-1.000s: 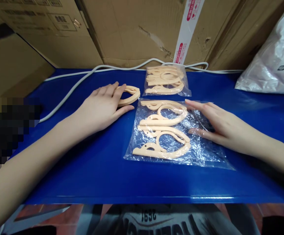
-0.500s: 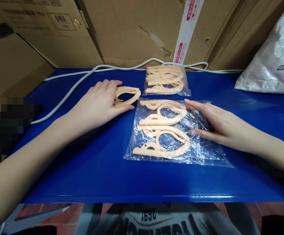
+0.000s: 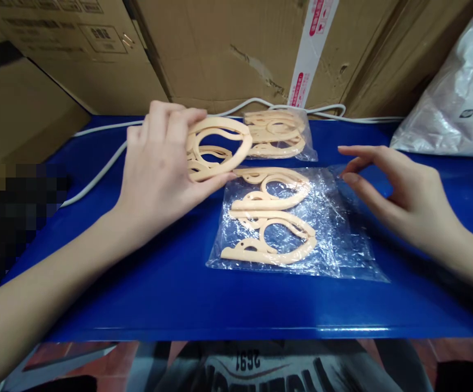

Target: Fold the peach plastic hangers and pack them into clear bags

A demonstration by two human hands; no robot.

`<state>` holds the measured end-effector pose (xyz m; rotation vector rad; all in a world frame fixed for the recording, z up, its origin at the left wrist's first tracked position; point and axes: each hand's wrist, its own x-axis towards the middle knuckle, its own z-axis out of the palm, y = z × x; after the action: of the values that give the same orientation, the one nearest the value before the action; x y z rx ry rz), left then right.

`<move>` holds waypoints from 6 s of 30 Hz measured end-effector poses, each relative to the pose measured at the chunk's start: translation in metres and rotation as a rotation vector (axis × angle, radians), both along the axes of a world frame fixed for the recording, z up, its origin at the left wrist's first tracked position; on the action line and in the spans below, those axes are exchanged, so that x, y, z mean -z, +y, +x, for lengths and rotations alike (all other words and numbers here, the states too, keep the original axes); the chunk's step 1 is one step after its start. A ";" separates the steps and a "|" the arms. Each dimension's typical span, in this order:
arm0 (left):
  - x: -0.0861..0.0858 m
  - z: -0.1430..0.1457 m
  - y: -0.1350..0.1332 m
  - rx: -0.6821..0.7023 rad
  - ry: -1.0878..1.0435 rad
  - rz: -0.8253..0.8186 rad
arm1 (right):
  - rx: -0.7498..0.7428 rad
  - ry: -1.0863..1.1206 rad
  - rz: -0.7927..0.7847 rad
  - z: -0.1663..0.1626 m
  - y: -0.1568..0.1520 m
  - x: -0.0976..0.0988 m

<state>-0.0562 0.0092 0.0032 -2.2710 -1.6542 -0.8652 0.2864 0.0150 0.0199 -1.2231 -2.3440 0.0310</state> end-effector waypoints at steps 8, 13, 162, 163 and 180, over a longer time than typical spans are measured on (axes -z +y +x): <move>0.003 0.026 -0.029 0.427 0.215 0.268 | -0.342 0.185 -0.264 -0.017 -0.028 -0.010; 0.007 0.035 -0.037 0.515 0.217 0.348 | -0.489 0.217 -0.409 -0.025 -0.034 -0.016; -0.020 -0.004 -0.011 0.670 0.174 -0.930 | -0.395 -0.087 -0.515 0.006 -0.004 -0.008; -0.019 -0.005 -0.010 0.674 0.170 -0.928 | -0.399 -0.068 -0.528 0.003 -0.005 -0.007; -0.018 -0.004 -0.010 0.674 0.154 -0.921 | -0.445 0.062 -0.694 0.009 0.005 0.000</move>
<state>-0.0603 -0.0004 0.0211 -3.5016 -1.3594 0.0866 0.2952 0.0204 0.0198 -0.9108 -2.5828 1.0859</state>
